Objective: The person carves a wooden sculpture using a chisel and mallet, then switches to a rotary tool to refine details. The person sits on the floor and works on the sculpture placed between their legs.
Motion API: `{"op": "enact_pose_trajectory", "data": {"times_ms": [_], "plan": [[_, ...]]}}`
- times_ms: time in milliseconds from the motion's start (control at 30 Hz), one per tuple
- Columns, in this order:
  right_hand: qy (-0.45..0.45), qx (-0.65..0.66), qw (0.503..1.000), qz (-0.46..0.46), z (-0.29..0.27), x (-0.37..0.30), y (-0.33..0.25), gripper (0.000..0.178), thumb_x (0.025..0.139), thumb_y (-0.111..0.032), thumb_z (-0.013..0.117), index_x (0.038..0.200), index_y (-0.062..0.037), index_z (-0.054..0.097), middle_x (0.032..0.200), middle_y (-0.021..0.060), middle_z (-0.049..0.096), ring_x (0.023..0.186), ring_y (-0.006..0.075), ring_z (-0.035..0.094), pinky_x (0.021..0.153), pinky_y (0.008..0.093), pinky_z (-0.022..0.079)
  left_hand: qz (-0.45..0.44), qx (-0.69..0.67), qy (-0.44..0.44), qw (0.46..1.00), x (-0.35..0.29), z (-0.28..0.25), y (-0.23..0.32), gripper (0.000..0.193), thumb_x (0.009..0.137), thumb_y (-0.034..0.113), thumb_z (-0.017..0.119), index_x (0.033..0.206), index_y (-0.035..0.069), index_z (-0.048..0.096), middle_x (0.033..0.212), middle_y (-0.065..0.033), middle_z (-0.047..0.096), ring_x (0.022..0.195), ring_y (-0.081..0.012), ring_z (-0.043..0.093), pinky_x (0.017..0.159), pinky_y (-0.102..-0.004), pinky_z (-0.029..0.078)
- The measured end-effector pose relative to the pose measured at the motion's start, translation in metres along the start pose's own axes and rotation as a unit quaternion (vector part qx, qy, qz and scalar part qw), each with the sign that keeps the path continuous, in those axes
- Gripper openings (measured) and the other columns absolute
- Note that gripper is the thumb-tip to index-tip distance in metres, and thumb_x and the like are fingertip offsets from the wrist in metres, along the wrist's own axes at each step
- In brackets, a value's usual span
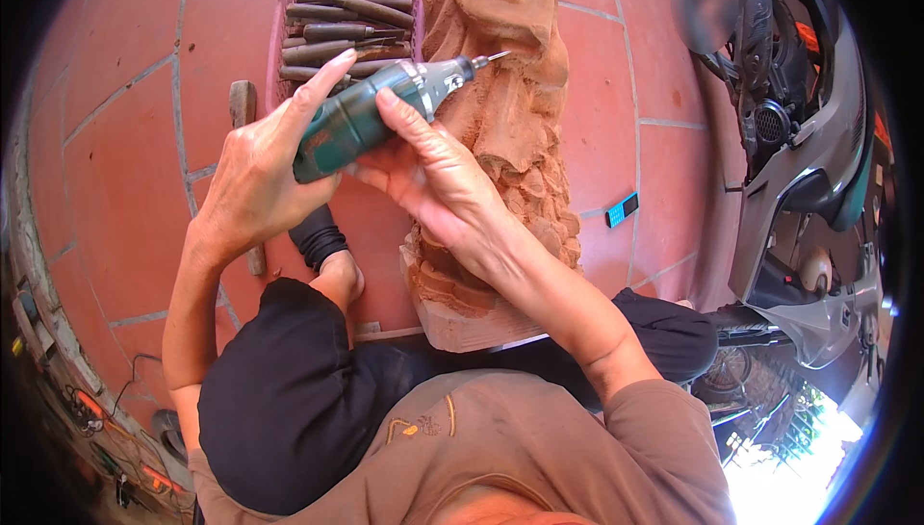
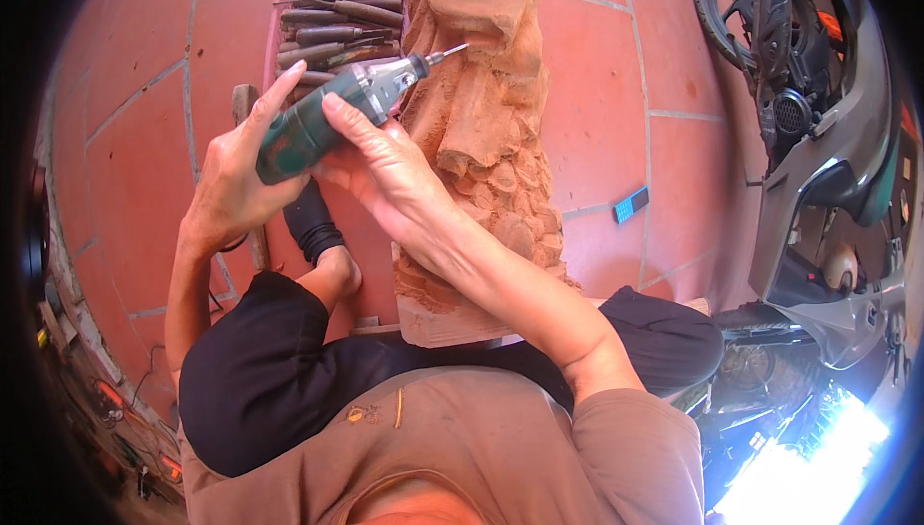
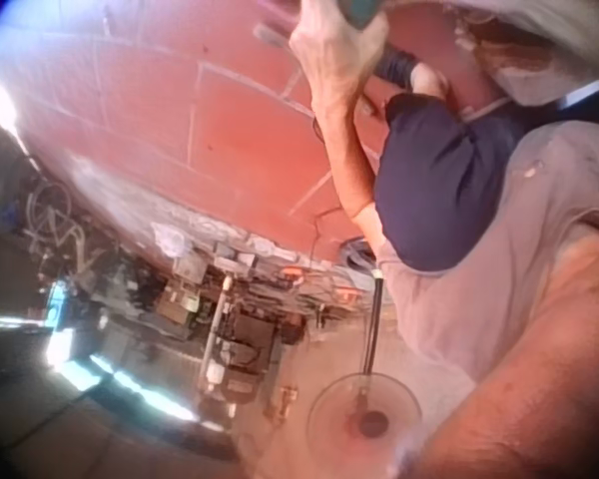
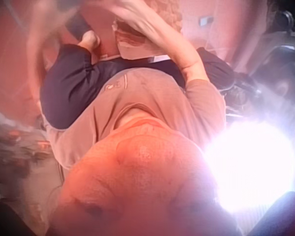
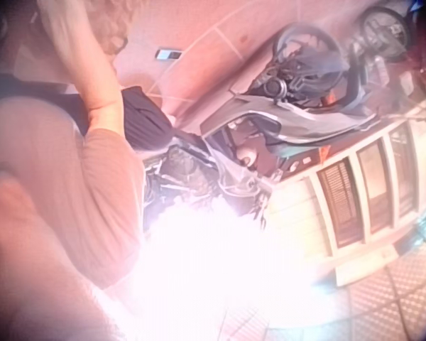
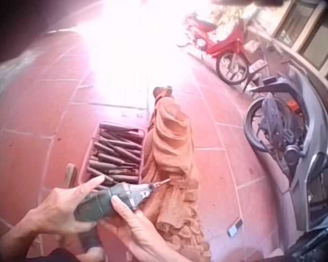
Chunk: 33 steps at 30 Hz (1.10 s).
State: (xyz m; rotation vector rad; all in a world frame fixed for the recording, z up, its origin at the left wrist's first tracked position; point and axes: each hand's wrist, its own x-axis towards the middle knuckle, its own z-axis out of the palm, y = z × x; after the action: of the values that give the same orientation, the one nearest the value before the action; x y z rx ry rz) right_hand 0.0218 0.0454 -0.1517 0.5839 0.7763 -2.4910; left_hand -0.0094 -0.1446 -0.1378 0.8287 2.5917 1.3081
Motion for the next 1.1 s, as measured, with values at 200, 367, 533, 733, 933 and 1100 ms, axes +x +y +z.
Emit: {"op": "enact_pose_trajectory", "data": {"times_ms": [200, 367, 533, 733, 933, 1100], "plan": [[-0.009, 0.017, 0.999, -0.036, -0.003, 0.010, -0.009, 0.036, 0.094, -0.026, 0.071, 0.124, -0.0100, 0.059, 0.122, 0.0075, 0.066, 0.117, 0.0227, 0.062, 0.105, 0.0464, 0.050, 0.055, 0.025, -0.008, 0.998, 0.025, -0.004, -0.002, 0.095, 0.064, -0.008, 0.069, 0.152, 0.014, 0.038, 0.118, -0.0219, 0.066, 0.096, -0.0394, 0.068, 0.083, -0.0425, 0.055], [0.002, 0.032, 0.998, -0.046, -0.010, 0.014, -0.012, 0.034, 0.094, -0.023, 0.071, 0.123, -0.0098, 0.058, 0.122, 0.0094, 0.065, 0.117, 0.0233, 0.062, 0.103, 0.0474, 0.052, 0.051, 0.054, -0.035, 0.997, 0.037, -0.004, -0.003, 0.095, 0.064, -0.006, 0.069, 0.151, 0.013, 0.038, 0.124, -0.0223, 0.064, 0.102, -0.0414, 0.066, 0.086, -0.0445, 0.055], [0.013, 0.054, 0.997, -0.044, -0.012, 0.017, -0.014, 0.033, 0.094, -0.020, 0.071, 0.122, -0.0088, 0.058, 0.120, 0.0090, 0.065, 0.116, 0.0237, 0.063, 0.104, 0.0498, 0.051, 0.062, 0.071, -0.046, 0.994, 0.041, -0.004, -0.004, 0.093, 0.065, -0.004, 0.069, 0.151, 0.013, 0.038, 0.131, -0.0209, 0.061, 0.108, -0.0409, 0.064, 0.088, -0.0436, 0.055], [0.001, 0.058, 0.997, -0.060, -0.015, 0.020, -0.017, 0.034, 0.094, -0.018, 0.071, 0.123, -0.0090, 0.056, 0.122, 0.0098, 0.064, 0.119, 0.0252, 0.060, 0.107, 0.0534, 0.048, 0.069, 0.082, -0.049, 0.993, 0.046, -0.002, -0.008, 0.091, 0.066, -0.002, 0.069, 0.151, 0.011, 0.038, 0.134, -0.0210, 0.059, 0.110, -0.0396, 0.063, 0.090, -0.0427, 0.055], [0.007, 0.051, 0.997, -0.054, -0.013, 0.023, -0.016, 0.035, 0.094, -0.020, 0.071, 0.124, -0.0096, 0.056, 0.124, 0.0092, 0.063, 0.121, 0.0254, 0.059, 0.108, 0.0550, 0.045, 0.060, 0.100, -0.047, 0.992, 0.042, 0.000, -0.017, 0.090, 0.066, -0.002, 0.069, 0.150, 0.010, 0.039, 0.130, -0.0216, 0.061, 0.109, -0.0396, 0.064, 0.090, -0.0433, 0.055], [0.013, 0.055, 0.997, -0.047, -0.011, 0.025, -0.015, 0.031, 0.092, -0.020, 0.073, 0.118, -0.0081, 0.059, 0.115, 0.0065, 0.065, 0.112, 0.0217, 0.062, 0.102, 0.0497, 0.051, 0.053, 0.110, -0.047, 0.991, 0.040, 0.000, -0.018, 0.090, 0.066, -0.001, 0.069, 0.150, 0.009, 0.040, 0.126, -0.0226, 0.062, 0.106, -0.0402, 0.064, 0.087, -0.0434, 0.055]]}}
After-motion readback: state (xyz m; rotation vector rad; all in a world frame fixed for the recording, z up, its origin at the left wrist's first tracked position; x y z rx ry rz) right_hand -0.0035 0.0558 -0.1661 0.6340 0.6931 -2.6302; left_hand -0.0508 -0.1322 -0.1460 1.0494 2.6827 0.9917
